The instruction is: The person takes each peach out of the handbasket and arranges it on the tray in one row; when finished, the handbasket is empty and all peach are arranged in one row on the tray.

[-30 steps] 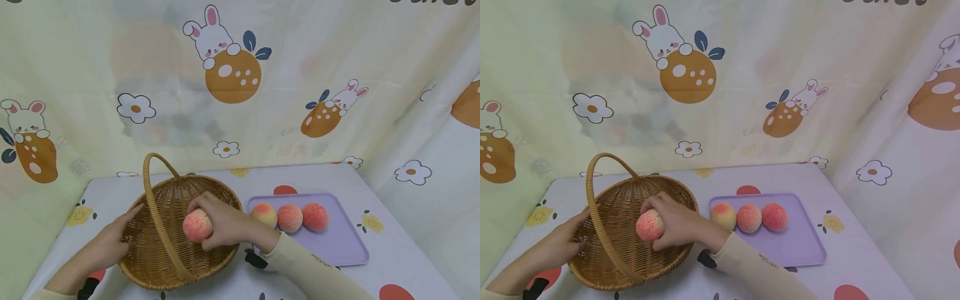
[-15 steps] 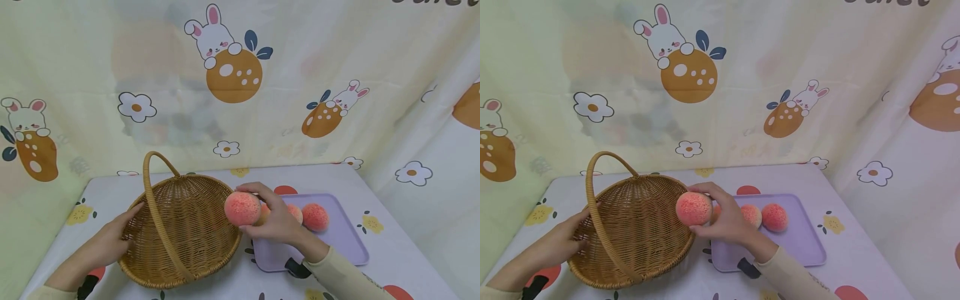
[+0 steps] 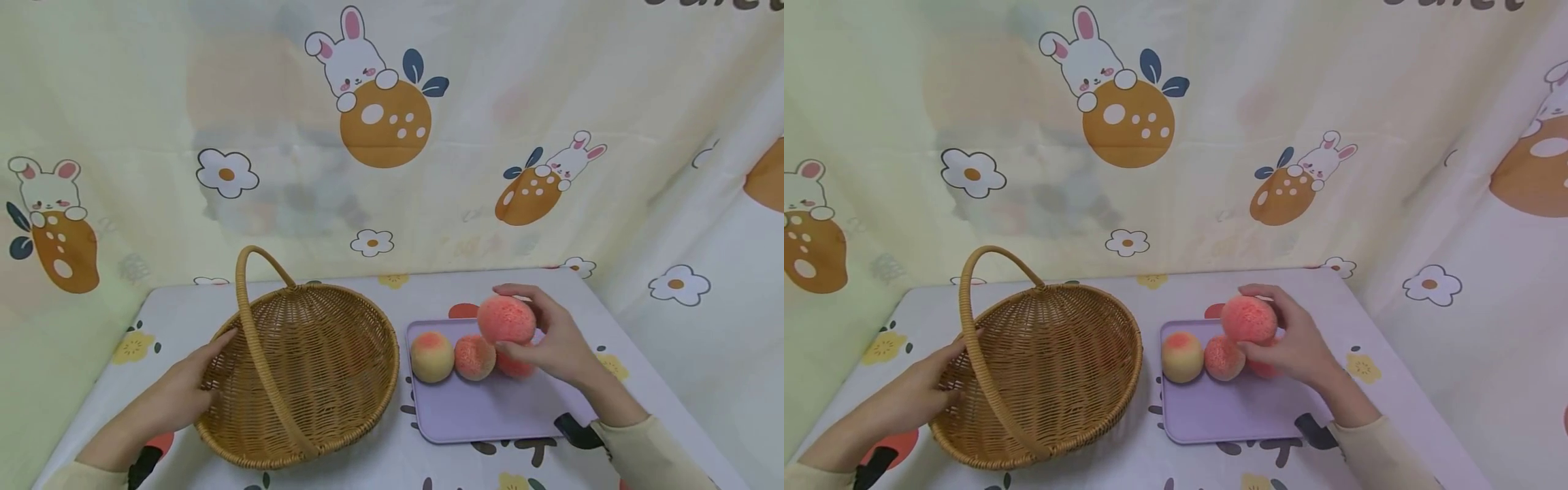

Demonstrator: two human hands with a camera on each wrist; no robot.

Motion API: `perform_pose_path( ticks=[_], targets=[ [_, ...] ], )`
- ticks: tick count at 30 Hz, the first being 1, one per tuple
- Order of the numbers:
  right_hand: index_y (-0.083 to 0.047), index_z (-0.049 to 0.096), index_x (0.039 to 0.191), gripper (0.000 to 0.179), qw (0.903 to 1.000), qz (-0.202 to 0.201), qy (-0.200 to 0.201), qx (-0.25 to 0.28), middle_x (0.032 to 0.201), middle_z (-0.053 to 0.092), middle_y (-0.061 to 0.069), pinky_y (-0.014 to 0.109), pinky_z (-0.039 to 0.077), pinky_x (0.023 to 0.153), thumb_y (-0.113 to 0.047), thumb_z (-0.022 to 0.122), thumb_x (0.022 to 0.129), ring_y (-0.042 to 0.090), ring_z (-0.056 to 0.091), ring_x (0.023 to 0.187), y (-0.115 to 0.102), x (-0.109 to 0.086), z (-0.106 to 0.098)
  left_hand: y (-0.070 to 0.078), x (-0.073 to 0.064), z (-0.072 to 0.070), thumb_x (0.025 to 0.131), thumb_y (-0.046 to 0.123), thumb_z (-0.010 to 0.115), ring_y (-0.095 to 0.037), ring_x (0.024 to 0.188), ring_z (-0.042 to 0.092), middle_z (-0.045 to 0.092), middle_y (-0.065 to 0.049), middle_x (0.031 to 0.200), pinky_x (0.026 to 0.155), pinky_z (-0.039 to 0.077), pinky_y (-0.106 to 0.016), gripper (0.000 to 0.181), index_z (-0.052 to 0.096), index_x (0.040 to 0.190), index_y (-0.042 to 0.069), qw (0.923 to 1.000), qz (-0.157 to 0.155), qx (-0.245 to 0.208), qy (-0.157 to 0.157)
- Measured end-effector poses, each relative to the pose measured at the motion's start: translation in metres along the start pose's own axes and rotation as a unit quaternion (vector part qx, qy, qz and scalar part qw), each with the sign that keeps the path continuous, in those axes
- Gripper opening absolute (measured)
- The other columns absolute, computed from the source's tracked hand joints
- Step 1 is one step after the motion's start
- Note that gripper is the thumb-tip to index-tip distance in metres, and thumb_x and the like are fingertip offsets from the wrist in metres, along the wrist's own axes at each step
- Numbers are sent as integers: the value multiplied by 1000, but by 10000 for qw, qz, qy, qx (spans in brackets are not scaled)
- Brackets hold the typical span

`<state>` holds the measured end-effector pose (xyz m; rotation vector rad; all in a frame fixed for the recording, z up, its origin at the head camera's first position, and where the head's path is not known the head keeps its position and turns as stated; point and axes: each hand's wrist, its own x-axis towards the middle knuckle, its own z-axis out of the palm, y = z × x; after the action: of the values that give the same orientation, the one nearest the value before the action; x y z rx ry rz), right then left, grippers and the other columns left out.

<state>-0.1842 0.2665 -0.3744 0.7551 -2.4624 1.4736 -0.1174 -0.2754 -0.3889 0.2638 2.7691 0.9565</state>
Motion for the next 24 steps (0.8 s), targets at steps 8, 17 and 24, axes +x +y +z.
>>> perform_pose_path(
  ticks=[8,17,24],
  targets=[
    [-16,53,143,75,9870,858,577,-1227,131,56,1,19,52,75,-13,89,77,4,56,104,33,-25,-39,2,0,-2,81,-7,66,-60,136,31,29,-39,153,98,39,-71,90,22,160,1,10000,-20,67,-4],
    [-12,54,142,74,9704,1504,257,-1874,138,52,15,18,49,76,-31,88,79,21,54,111,69,-45,-60,2,-1,0,81,-8,65,-60,137,29,27,-39,154,99,38,-71,91,21,160,1,10000,-54,-48,-32],
    [-11,50,145,84,9650,1923,-47,-1785,141,49,22,40,54,78,-39,89,76,45,58,113,96,-57,-65,3,-1,0,82,-8,65,-60,137,29,27,-39,153,98,39,-71,90,21,160,0,10000,-44,-12,-7]
  ],
)
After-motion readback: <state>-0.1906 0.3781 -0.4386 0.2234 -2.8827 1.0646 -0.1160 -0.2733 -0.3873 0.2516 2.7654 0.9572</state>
